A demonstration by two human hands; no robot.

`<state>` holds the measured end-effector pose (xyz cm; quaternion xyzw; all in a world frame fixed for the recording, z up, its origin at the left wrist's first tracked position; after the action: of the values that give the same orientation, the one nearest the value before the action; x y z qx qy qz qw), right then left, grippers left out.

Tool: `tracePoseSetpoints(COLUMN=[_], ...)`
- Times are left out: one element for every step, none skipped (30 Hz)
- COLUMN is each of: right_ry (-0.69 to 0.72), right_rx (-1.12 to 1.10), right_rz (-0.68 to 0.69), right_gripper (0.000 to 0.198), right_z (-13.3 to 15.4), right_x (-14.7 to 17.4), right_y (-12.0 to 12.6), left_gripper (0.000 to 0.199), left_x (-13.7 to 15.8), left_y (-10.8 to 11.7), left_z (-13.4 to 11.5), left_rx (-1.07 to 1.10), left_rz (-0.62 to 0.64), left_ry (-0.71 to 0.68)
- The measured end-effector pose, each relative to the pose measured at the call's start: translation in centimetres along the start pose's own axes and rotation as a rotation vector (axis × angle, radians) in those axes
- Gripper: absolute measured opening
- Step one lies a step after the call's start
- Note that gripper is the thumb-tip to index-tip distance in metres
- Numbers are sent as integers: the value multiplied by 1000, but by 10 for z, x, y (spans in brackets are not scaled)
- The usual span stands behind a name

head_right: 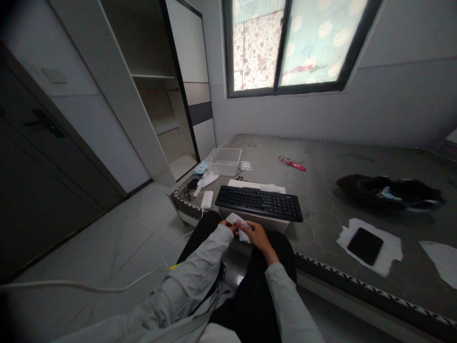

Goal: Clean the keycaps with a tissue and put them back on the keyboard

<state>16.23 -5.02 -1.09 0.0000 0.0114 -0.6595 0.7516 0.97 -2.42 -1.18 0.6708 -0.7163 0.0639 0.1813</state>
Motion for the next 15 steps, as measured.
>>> tracePoseSetpoints(right_ry=[-8,-12,-12,-10,-8,-8,-5,3,13,20,22,19,9,-6,-20], right_rx=[3,8,12,14,13,5,-10,-30,-52,-75,-93,-106,-113,-113,-108], right_rz=[-3,-7,-14,-24,-38,-53,-66,-77,-83,-86,-86,-85,-84,-84,-86], right_gripper=[58,57,56,55,55,55,54,54,55,56,57,58,58,58,58], right_z=[1,1,2,2,2,3,3,4,5,5,6,6,7,7,7], right_x=[1,2,3,3,4,4,5,5,5,5,6,6,6,7,7], right_y=[0,1,1,2,2,2,2,2,2,1,1,1,1,0,1], left_gripper=[22,23,23,22,22,22,23,24,24,24,23,22,21,21,23], left_x=[0,0,0,0,1,2,3,4,4,5,5,5,5,4,3], left_y=[2,3,4,5,5,5,5,5,5,5,5,6,6,6,6], left_z=[0,1,0,0,-1,-2,-3,-4,-5,-6,-6,-6,-5,-4,-3], left_rx=[-6,-14,-21,-25,-25,-24,-21,-19,-18,-18,-18,-18,-17,-15,-10], left_rz=[5,11,18,24,28,29,29,29,29,32,35,39,41,41,40], left_ry=[1,3,3,2,0,-2,-5,-7,-9,-11,-14,-17,-22,-30,-40])
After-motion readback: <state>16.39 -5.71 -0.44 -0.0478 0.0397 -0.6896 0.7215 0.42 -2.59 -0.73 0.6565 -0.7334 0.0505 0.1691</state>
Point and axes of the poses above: each hand's wrist, its own x-axis away from the middle knuckle, its own y-axis out of the back of the hand, z = x × y, the point moved 1 cm from there along -x, towards the middle knuckle, and after that the axes turned 13 degrees about -x, right-handed, at the moved point
